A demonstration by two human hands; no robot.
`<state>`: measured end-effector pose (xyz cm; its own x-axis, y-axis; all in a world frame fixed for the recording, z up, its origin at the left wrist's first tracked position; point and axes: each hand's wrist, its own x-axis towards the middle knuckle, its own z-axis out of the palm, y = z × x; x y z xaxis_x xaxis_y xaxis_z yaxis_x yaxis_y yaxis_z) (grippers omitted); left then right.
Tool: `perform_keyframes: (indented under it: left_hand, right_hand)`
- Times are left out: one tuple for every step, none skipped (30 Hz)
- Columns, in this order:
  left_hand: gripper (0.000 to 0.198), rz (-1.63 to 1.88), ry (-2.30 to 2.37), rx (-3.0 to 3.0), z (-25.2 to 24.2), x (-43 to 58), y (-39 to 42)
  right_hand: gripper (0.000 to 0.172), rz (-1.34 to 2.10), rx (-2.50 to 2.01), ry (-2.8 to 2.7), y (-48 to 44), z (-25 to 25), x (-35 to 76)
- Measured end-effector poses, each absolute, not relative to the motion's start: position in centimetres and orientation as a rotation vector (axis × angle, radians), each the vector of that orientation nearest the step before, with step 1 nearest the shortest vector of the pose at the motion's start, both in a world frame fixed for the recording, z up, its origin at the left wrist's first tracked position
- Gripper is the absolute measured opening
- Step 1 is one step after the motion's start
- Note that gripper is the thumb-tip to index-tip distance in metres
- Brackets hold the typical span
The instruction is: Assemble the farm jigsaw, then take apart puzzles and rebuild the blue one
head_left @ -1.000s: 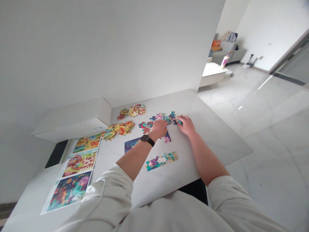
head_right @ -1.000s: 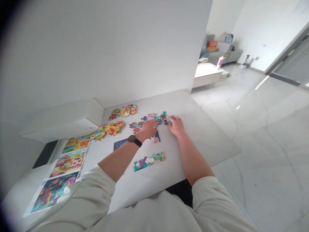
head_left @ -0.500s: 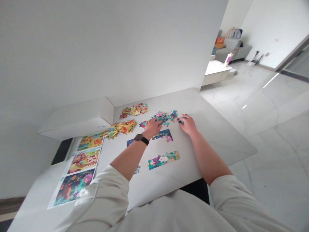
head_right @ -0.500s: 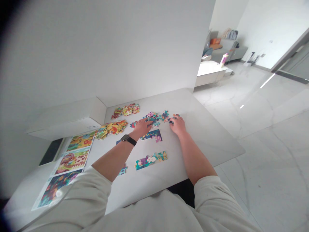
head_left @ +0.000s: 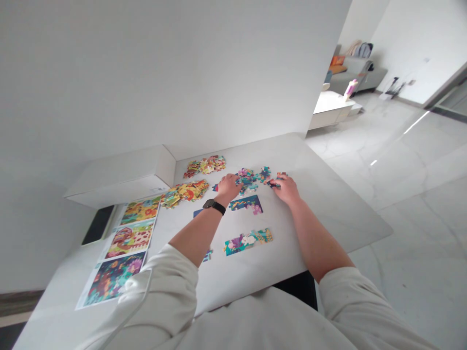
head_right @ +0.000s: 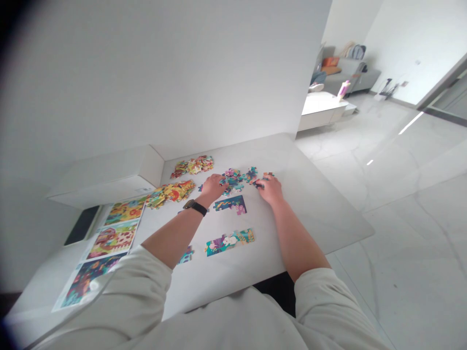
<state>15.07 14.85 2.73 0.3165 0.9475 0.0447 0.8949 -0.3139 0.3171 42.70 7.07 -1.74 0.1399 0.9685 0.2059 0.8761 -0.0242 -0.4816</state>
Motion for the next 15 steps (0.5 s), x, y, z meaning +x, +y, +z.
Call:
perform_keyframes:
  left_hand:
    - [0.04, 0.324, 1.696, 2.341, 2.7, 15.5, 14.8]
    - [0.04, 0.319, 1.709, 2.336, 2.7, 15.9, 14.8]
    - [0.041, 0.312, 1.718, 2.332, 2.6, 16.3, 14.8]
    - [0.042, 0.299, 1.726, 2.328, 2.6, 16.7, 14.8]
    - [0.043, 0.284, 1.733, 2.327, 2.5, 17.1, 14.8]
    - [0.043, 0.268, 1.738, 2.327, 2.4, 17.4, 14.9]
    - [0.043, 0.255, 1.74, 2.327, 2.3, 17.7, 15.0]
    - [0.043, 0.248, 1.737, 2.325, 2.3, 18.0, 15.1]
    - [0.043, 0.251, 1.73, 2.319, 2.2, 18.1, 15.2]
    - [0.044, 0.263, 1.718, 2.312, 2.1, 18.3, 15.3]
    - [0.045, 0.284, 1.704, 2.306, 2.1, 18.4, 15.4]
    - [0.046, 0.311, 1.686, 2.305, 2.1, 18.5, 15.5]
    - [0.045, 0.343, 1.662, 2.308, 2.2, 18.6, 15.6]
    - [0.042, 0.375, 1.631, 2.307, 2.3, 18.7, 15.6]
    - [0.039, 0.408, 1.598, 2.294, 2.4, 18.8, 15.6]
  right_hand:
    - [0.031, 0.243, -1.929, -1.757, 7.1, -1.7, 42.7]
    - [0.031, 0.242, -1.932, -1.751, 7.0, -1.6, 42.6]
    - [0.031, 0.242, -1.934, -1.746, 7.0, -1.5, 42.6]
    - [0.031, 0.243, -1.934, -1.744, 7.0, -1.5, 42.6]
    - [0.031, 0.246, -1.935, -1.743, 7.0, -1.4, 42.6]
    - [0.031, 0.249, -1.937, -1.742, 7.0, -1.4, 42.5]
    - [0.031, 0.252, -1.938, -1.742, 7.0, -1.3, 42.5]
    - [0.031, 0.254, -1.938, -1.743, 7.0, -1.3, 42.5]
    - [0.03, 0.255, -1.937, -1.744, 7.0, -1.3, 42.5]
    - [0.03, 0.254, -1.935, -1.744, 7.0, -1.3, 42.5]
    - [0.029, 0.253, -1.93, -1.744, 7.0, -1.4, 42.5]
    - [0.029, 0.25, -1.923, -1.745, 7.1, -1.4, 42.5]
    - [0.028, 0.244, -1.915, -1.744, 7.1, -1.5, 42.5]
    - [0.028, 0.238, -1.907, -1.744, 7.1, -1.6, 42.5]
    - [0.027, 0.232, -1.899, -1.744, 7.2, -1.7, 42.5]
